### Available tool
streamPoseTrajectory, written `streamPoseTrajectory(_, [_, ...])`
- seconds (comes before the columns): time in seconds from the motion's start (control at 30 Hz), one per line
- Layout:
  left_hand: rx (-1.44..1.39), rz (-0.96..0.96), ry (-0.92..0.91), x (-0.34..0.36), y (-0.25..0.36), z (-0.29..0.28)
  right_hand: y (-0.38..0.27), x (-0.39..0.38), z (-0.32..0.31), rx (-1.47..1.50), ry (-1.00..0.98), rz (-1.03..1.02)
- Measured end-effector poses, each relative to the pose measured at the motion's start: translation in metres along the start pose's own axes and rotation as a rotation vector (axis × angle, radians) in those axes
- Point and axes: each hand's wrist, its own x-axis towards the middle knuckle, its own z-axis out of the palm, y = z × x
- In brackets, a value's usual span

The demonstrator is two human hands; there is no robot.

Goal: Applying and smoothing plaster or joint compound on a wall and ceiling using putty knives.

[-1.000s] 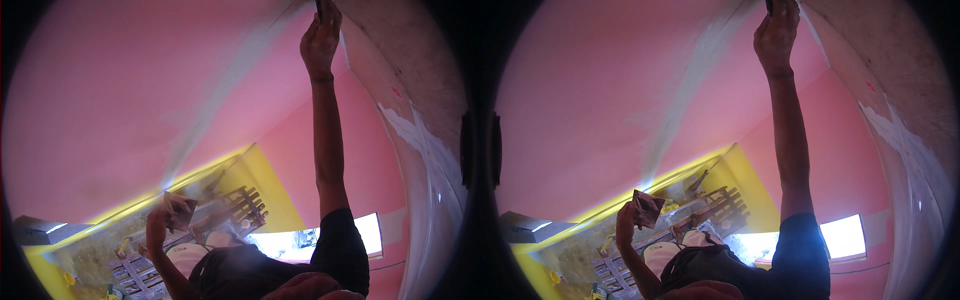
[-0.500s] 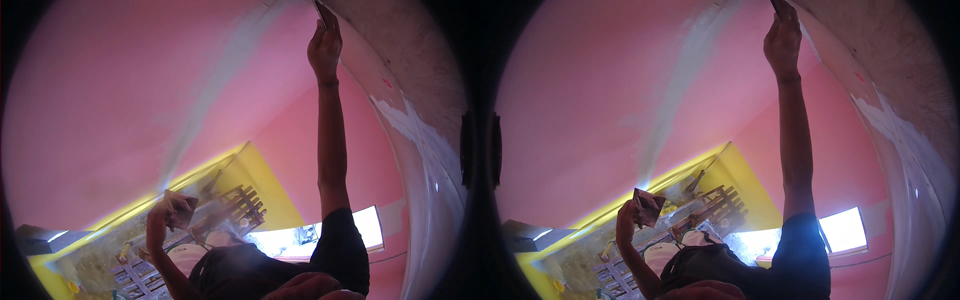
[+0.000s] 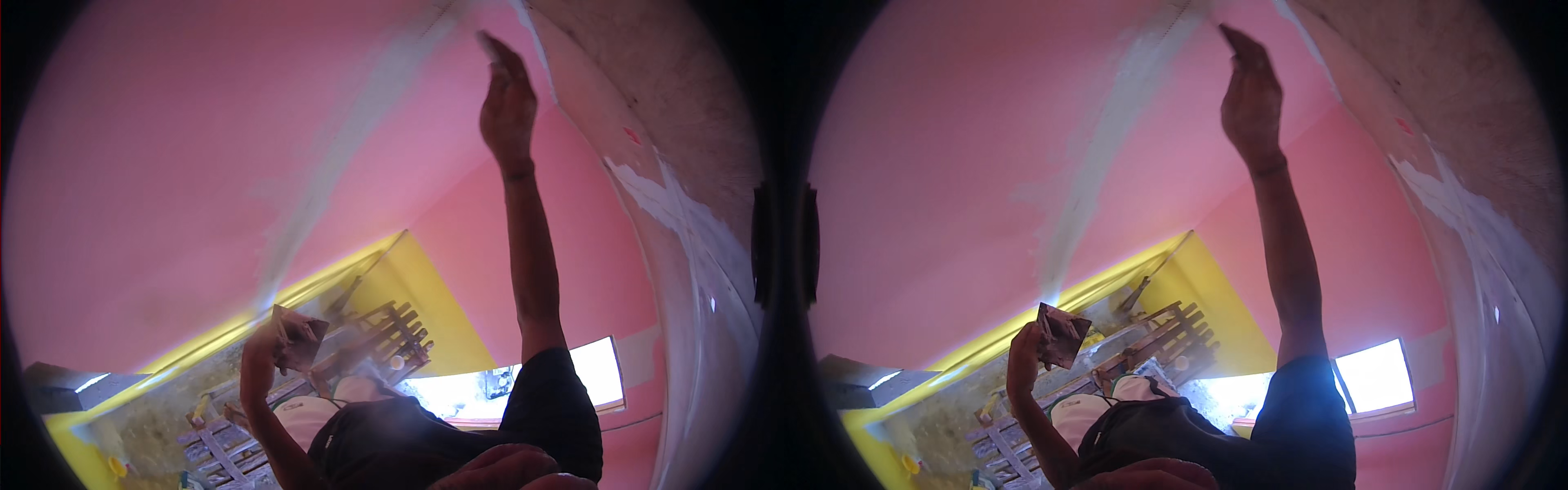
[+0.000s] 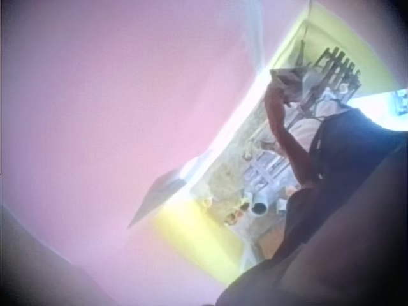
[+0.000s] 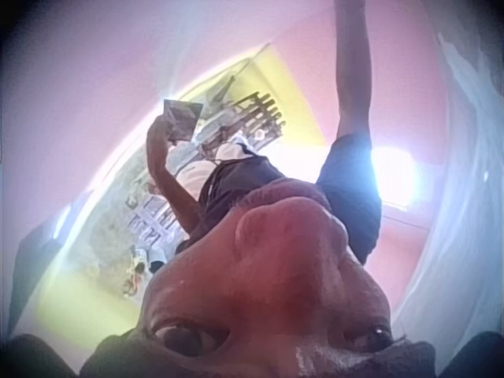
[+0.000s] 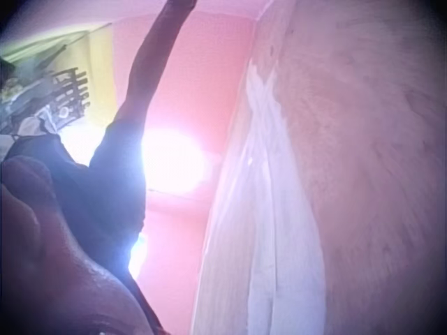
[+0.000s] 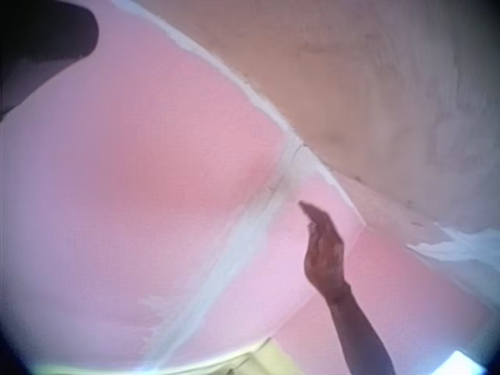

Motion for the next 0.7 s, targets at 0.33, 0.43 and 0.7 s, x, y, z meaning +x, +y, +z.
streamPoseTrajectory(0.33, [0.118, 0.054, 0.067, 0.011, -0.056, -0.019, 0.004, 0.056, 0.006, -0.123, 0.108, -0.146])
streamPoseTrajectory(0.43, [0.196, 0.104, 0.088, 0.014, -0.066, -0.028, -0.014, 0.041, 0.025, -0.068, 0.105, -0.198])
streamPoseTrajectory(0.7, [0.074, 0.04, 0.058, 0.005, -0.016, -0.008, -0.051, -0.071, 0.075, -0.032, -0.08, -0.011])
